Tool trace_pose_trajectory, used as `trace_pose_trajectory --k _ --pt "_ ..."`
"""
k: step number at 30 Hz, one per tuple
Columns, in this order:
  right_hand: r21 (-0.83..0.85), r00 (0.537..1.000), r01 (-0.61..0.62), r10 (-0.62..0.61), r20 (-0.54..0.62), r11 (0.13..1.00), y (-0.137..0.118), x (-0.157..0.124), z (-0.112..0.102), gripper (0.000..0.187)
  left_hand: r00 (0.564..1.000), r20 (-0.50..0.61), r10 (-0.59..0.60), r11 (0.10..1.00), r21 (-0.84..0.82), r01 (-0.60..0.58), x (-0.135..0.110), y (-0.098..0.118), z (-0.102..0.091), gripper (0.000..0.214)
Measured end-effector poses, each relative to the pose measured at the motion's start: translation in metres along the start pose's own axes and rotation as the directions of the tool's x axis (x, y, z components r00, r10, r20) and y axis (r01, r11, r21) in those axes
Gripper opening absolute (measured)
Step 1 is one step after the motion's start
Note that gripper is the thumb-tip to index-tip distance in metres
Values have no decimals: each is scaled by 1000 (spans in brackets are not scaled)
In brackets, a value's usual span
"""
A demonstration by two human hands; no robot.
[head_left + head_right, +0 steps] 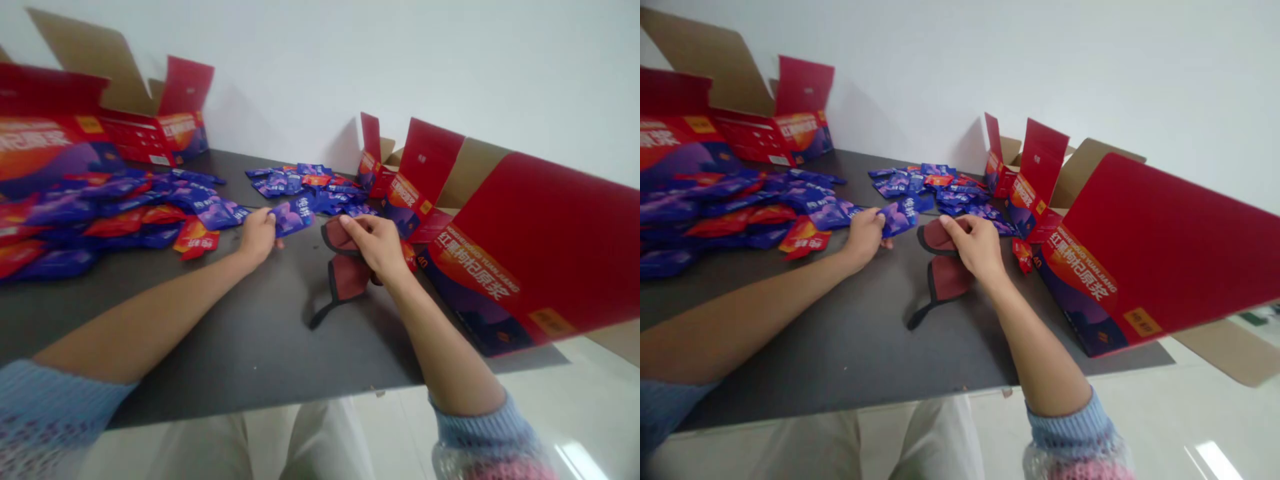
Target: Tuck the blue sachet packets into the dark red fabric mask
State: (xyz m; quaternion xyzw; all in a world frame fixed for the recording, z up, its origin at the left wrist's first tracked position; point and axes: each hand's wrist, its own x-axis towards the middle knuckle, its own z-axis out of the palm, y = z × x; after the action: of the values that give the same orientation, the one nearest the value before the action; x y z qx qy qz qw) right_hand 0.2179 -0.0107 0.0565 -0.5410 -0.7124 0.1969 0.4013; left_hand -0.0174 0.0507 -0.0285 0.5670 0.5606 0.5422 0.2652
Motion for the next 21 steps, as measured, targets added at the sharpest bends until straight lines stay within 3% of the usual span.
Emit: trace_pose_trajectory --k 2,4,7,9,11,13,16,21 --pt "175 991 28 -4 -136 984 -1 1 5 54 997 18 -70 997 -16 71 -2 0 4 20" --pt "233 966 24 37 -255 972 -1 1 9 56 996 20 -86 996 -21 86 -5 2 9 19" --pt "154 917 53 12 -398 987 2 -2 17 52 985 79 -153 970 -180 165 -17 14 16 16" --pt "26 908 88 -69 -413 996 6 -7 26 45 945 254 -207 891 -349 289 -28 26 21 12" --pt "-145 929 103 -148 -339 984 11 -11 37 40 885 426 -186 820 -429 379 -40 36 27 9" --pt "-295 963 104 -170 -210 950 15 -13 49 48 874 460 -158 809 -448 381 -49 41 33 11" --pt "-336 986 139 -163 -45 932 19 -7 56 49 903 390 -183 800 -474 367 -52 40 38 11" --pt "-273 982 183 -161 104 944 11 -3 50 22 936 289 -203 816 -479 325 -44 34 38 14"
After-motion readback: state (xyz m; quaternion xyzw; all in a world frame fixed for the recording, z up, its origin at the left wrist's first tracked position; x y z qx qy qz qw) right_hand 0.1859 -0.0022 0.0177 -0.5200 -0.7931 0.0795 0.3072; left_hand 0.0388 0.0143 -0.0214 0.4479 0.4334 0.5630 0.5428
